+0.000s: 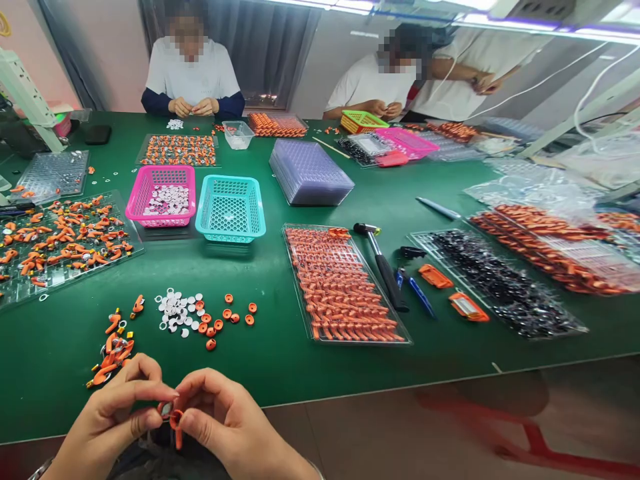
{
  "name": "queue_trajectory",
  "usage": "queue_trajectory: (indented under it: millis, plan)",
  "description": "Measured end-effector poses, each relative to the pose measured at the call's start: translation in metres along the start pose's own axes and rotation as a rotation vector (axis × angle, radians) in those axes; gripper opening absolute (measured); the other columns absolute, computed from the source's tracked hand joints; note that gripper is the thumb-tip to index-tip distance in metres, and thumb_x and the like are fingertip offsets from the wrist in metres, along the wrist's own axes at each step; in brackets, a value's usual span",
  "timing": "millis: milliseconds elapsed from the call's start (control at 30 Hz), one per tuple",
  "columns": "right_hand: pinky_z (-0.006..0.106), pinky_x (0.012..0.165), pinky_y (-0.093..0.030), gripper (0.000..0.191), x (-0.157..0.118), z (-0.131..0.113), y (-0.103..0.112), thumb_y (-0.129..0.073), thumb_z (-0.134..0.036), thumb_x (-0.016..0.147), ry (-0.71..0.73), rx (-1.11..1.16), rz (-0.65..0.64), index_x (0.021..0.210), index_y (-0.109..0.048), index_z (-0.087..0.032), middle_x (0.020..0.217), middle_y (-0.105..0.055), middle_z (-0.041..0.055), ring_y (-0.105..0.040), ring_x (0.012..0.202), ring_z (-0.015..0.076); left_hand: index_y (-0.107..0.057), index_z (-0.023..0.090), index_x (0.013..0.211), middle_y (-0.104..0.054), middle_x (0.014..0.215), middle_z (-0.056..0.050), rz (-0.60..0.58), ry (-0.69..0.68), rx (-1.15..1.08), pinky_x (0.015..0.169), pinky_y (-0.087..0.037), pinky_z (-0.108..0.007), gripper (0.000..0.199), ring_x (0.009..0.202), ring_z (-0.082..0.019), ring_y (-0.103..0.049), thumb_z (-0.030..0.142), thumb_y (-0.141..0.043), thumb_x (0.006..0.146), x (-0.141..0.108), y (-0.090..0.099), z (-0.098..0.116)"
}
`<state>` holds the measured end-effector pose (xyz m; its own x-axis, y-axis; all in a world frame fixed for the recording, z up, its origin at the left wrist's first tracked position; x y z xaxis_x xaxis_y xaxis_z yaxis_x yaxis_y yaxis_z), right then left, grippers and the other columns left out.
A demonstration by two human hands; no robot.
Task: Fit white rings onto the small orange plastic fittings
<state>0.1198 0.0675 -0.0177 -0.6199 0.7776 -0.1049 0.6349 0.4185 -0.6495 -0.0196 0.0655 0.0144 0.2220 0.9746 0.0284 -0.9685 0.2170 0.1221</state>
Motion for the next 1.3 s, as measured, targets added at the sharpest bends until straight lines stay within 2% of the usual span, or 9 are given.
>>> queue_trajectory:
  millis: [100, 200, 367, 500, 567, 767, 933, 1100, 1300]
  plan:
    - [0.020, 0.072, -0.051, 0.025, 0.003, 0.006, 0.003, -0.081, -0.028, 0.080, -0.030, 0.051, -0.001, 0.096, -0.070, -0.012, 0.080, -0.070, 0.0026, -0.065, 0.072, 0.0082, -0.080, 0.035, 0.098, -0.057, 0.081, -0.002, 0.017, 0.080, -0.048, 0.068, -0.052, -0.022, 0.019, 0.075, -0.016, -0.058, 0.045, -0.070, 0.085, 0.002, 0.002, -0.004]
    - [0.019, 0.064, -0.053, 0.028, 0.006, 0.017, 0.005, -0.088, -0.022, 0.071, -0.053, 0.199, 0.027, 0.089, -0.070, -0.012, 0.076, -0.073, 0.0031, -0.068, 0.063, 0.0085, -0.079, 0.035, 0.099, -0.063, 0.083, -0.002, 0.035, 0.138, -0.116, 0.070, -0.053, -0.022, 0.018, 0.076, -0.016, -0.061, 0.036, -0.074, 0.082, -0.001, 0.000, -0.010]
    - [0.018, 0.051, -0.056, 0.027, 0.008, 0.033, 0.007, -0.089, -0.024, 0.070, -0.075, 0.406, 0.079, 0.083, -0.068, -0.013, 0.068, -0.075, 0.0042, -0.070, 0.052, 0.0112, -0.076, 0.033, 0.107, -0.075, 0.089, -0.001, 0.104, 0.308, -0.265, 0.074, -0.055, -0.023, 0.036, 0.083, -0.020, -0.068, 0.027, -0.083, 0.072, -0.009, -0.002, -0.026]
    - [0.018, 0.052, -0.058, 0.029, 0.007, 0.039, 0.006, -0.092, -0.022, 0.065, -0.085, 0.461, 0.101, 0.081, -0.069, -0.013, 0.071, -0.076, 0.0050, -0.071, 0.054, 0.0112, -0.077, 0.024, 0.086, -0.075, 0.077, -0.001, 0.119, 0.324, -0.283, 0.066, -0.055, -0.021, 0.013, 0.072, -0.017, -0.068, 0.029, -0.082, 0.075, -0.008, -0.002, -0.028]
    - [0.018, 0.053, -0.058, 0.030, 0.007, 0.038, 0.006, -0.093, -0.019, 0.062, -0.076, 0.456, 0.120, 0.080, -0.071, -0.013, 0.072, -0.076, 0.0044, -0.071, 0.055, 0.0113, -0.076, 0.021, 0.078, -0.074, 0.074, -0.002, 0.111, 0.321, -0.255, 0.064, -0.054, -0.020, 0.011, 0.069, -0.017, -0.068, 0.031, -0.081, 0.076, -0.007, -0.001, -0.027]
    - [0.017, 0.059, -0.056, 0.031, 0.005, 0.031, 0.009, -0.095, -0.012, 0.054, -0.009, 0.366, 0.225, 0.076, -0.072, -0.016, 0.073, -0.075, -0.0018, -0.070, 0.060, 0.0094, -0.076, 0.018, 0.074, -0.071, 0.071, -0.004, 0.117, 0.275, -0.173, 0.063, -0.052, -0.023, 0.013, 0.066, -0.017, -0.065, 0.031, -0.078, 0.077, -0.007, -0.001, -0.017]
    - [0.017, 0.069, -0.054, 0.031, 0.002, 0.024, 0.011, -0.094, -0.010, 0.054, 0.056, 0.226, 0.310, 0.075, -0.074, -0.020, 0.078, -0.077, -0.0014, -0.071, 0.071, 0.0100, -0.076, 0.018, 0.068, -0.069, 0.066, -0.002, 0.169, 0.289, -0.122, 0.062, -0.047, -0.023, 0.010, 0.065, -0.016, -0.060, 0.027, -0.079, 0.072, -0.008, -0.005, -0.006]
    - [0.023, 0.071, -0.056, 0.033, 0.002, 0.018, 0.010, -0.095, -0.009, 0.049, 0.117, 0.128, 0.340, 0.073, -0.076, -0.022, 0.078, -0.076, -0.0004, -0.070, 0.074, 0.0147, -0.074, 0.019, 0.066, -0.069, 0.068, -0.002, 0.195, 0.335, -0.218, 0.063, -0.047, -0.022, 0.014, 0.067, -0.016, -0.061, 0.030, -0.083, 0.070, -0.010, -0.011, -0.009]
    - [0.019, 0.069, -0.053, 0.031, 0.000, 0.011, 0.010, -0.095, -0.010, 0.052, 0.204, 0.036, 0.352, 0.074, -0.077, -0.024, 0.075, -0.071, -0.0027, -0.066, 0.072, 0.0121, -0.071, 0.018, 0.064, -0.068, 0.067, 0.000, 0.237, 0.383, -0.395, 0.065, -0.046, -0.020, 0.026, 0.067, -0.015, -0.060, 0.038, -0.087, 0.066, -0.012, -0.018, -0.016]
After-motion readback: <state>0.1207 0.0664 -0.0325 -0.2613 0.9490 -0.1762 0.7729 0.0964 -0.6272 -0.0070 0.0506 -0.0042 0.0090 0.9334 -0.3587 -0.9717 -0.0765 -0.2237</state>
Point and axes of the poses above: each hand's wrist, its own x-axis towards the middle knuckle, its own y-axis out of the back of the hand, z = x × y, the point moved 6 cm from there along x, towards the middle knuckle
